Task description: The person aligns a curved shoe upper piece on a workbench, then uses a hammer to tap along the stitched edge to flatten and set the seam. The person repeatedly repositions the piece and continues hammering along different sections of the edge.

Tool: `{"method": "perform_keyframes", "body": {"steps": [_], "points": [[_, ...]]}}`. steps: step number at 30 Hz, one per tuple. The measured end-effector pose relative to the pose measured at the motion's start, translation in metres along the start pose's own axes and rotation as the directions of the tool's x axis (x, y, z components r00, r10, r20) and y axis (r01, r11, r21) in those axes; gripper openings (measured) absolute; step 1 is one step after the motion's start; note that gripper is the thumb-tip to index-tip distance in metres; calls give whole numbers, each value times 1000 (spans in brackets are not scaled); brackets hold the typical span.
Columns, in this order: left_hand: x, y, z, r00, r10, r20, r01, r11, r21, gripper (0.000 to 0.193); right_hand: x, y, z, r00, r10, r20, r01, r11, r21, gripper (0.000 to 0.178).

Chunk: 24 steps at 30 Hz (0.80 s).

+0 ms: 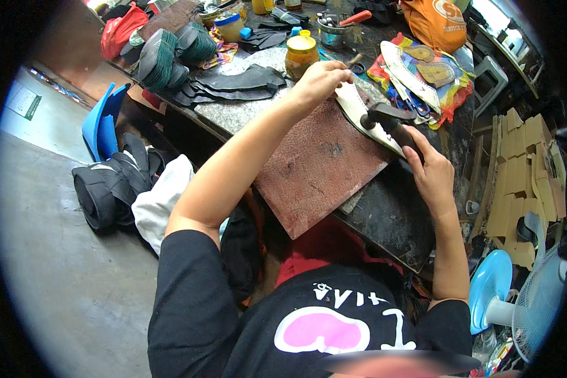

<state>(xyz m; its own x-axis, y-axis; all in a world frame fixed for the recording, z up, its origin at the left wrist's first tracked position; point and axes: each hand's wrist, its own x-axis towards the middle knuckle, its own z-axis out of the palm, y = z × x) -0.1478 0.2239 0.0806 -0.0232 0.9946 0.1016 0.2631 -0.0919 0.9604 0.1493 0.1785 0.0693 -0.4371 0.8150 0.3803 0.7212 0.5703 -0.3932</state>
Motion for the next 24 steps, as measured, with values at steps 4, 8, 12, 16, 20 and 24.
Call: {"method": "perform_keyframes", "body": {"steps": [4, 8, 12, 16, 20, 24], "points": [[10, 20, -51, 967, 204, -149, -198, 979, 55, 25, -7, 4, 12, 992, -67, -110, 70, 997, 16, 36], [67, 1, -120, 906, 230, -354, -177, 968, 177, 22, -16, 8, 23, 980, -114, -160, 113, 993, -16, 37], [138, -48, -150, 904, 176, -390, 16, 897, 441, 17, -15, 12, 28, 959, -204, -196, 205, 979, -15, 41], [183, -80, -155, 878, 192, -438, 133, 782, 609, 43, -11, 12, 28, 948, -240, -209, 243, 970, -15, 40], [206, -87, -146, 892, 102, -440, 243, 712, 659, 55, -11, 12, 25, 964, -213, -158, 218, 976, 10, 39], [218, -91, -134, 886, 136, -443, 303, 553, 776, 59, -11, 13, 24, 971, -204, -128, 206, 978, 10, 40]]}}
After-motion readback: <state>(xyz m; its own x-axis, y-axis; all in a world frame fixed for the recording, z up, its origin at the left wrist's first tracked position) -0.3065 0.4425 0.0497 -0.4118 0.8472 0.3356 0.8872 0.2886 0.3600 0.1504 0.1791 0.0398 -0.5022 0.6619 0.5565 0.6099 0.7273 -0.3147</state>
